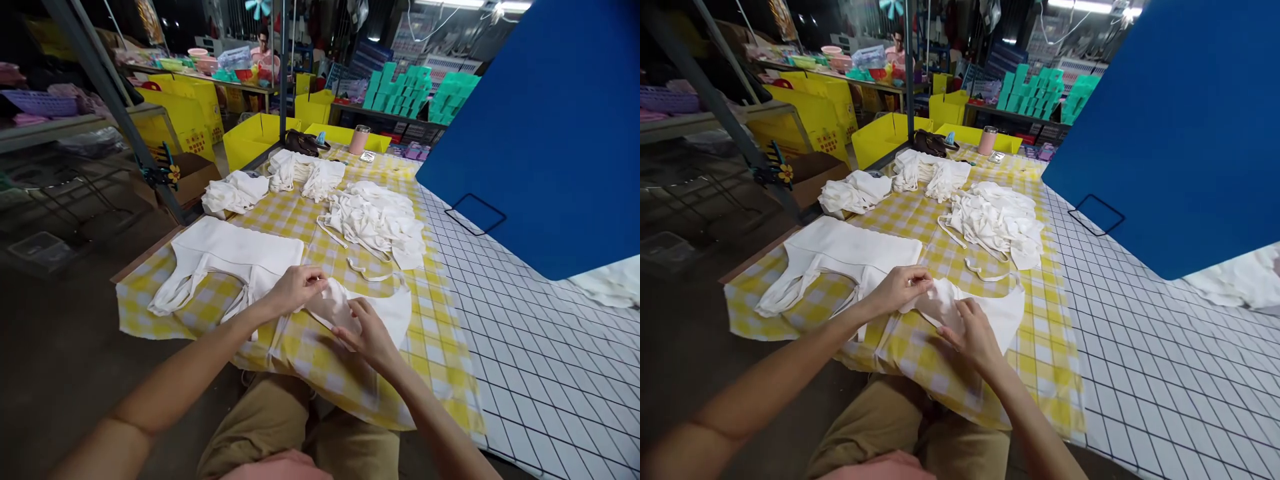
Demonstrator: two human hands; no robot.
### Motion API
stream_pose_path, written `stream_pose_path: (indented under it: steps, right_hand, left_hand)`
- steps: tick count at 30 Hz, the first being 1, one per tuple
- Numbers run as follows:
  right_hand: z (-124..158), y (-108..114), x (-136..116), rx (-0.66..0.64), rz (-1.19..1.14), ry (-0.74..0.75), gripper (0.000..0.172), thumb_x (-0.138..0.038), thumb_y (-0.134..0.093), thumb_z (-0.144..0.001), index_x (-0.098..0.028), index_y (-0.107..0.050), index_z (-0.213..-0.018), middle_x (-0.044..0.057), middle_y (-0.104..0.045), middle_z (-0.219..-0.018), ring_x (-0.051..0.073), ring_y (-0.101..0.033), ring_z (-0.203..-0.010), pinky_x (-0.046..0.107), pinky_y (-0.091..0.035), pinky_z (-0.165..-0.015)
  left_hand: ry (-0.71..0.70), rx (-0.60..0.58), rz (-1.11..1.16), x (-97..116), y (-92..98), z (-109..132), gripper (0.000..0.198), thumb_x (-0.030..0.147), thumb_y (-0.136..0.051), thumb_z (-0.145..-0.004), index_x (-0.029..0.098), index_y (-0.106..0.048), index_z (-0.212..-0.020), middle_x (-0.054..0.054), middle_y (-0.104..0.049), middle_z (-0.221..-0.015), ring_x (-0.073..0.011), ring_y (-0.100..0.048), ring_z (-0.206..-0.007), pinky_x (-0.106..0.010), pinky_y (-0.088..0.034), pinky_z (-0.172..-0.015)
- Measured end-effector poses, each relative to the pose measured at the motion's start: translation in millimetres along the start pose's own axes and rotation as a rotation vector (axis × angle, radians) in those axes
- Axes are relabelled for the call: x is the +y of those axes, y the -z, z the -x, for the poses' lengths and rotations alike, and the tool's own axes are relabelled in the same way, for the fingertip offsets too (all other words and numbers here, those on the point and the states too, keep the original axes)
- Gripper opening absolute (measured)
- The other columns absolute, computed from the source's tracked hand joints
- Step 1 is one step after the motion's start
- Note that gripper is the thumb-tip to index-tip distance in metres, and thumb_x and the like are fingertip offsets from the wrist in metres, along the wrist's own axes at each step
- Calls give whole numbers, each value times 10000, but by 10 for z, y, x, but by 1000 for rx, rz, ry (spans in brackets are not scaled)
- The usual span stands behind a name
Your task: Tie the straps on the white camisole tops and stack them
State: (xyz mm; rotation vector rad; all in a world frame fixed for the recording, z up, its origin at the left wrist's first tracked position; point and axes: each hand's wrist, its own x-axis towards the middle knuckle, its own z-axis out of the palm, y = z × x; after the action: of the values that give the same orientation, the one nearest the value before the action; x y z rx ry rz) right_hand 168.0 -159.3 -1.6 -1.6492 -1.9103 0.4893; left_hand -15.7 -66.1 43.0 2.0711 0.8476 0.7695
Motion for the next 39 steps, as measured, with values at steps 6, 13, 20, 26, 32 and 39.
stream_pose_path:
  steps: [6,13,20,26,32,39]
  right_hand:
    - [75,406,-301,168,-69,-50,195,-308,-467,-832,-201,-547,-690,-4,-547,-593,143,-510,-578,250,-402,-559]
    - [-10,999,-480,485,-48,-193,134,-329,-548,-754,-208,-594,-787,0,-592,-669,130,-496,-559,236,-356,-493]
    - [-43,647,183,191,147,-404,422,-437,-511,-746,-173,-548,-1072,63,-600,-782,195,-555,-633,315,-423,-543]
    - [209,381,277,-30,66,-165,311,-426,-532,-756,-230,-601,-986,93,-563,-1046,237,-561,-925,369,-454,-767]
    - [227,384,137,-153,-9,-209,164,-346,-514,-774,-202,-562,-714,18,-537,-665,193,-515,-677,358,-413,-685]
    - [124,920,10,58,-751,-261,294,-471,-584,-750,-202,-485,-680,3,-495,-720,141,-463,-644,260,-391,-557]
  left_hand:
    - [-165,197,-49,252,255,20,248,325,-475,-865,151,-585,-726,5,-588,-704,-104,-520,-658,-207,-383,-610]
    - [-275,354,-229,375,269,-198,183,249,-470,-879,159,-586,-771,-5,-586,-754,-117,-543,-717,-225,-420,-683]
    - [-51,-34,-561,-27,-201,-55,415,214,-618,-778,152,-490,-1168,-97,-483,-1102,-217,-512,-1001,-335,-432,-856]
    - [-154,-285,-619,-171,-481,103,240,307,-611,-787,155,-587,-970,-80,-524,-1029,-221,-505,-990,-341,-410,-858]
    - [-42,-357,-327,-62,-403,-124,104,113,-504,-754,147,-578,-689,-20,-571,-721,-165,-542,-767,-290,-405,-753]
    - [449,-545,938,310,-44,-256,214,314,-660,-705,111,-594,-714,2,-579,-637,-84,-517,-543,-202,-373,-523]
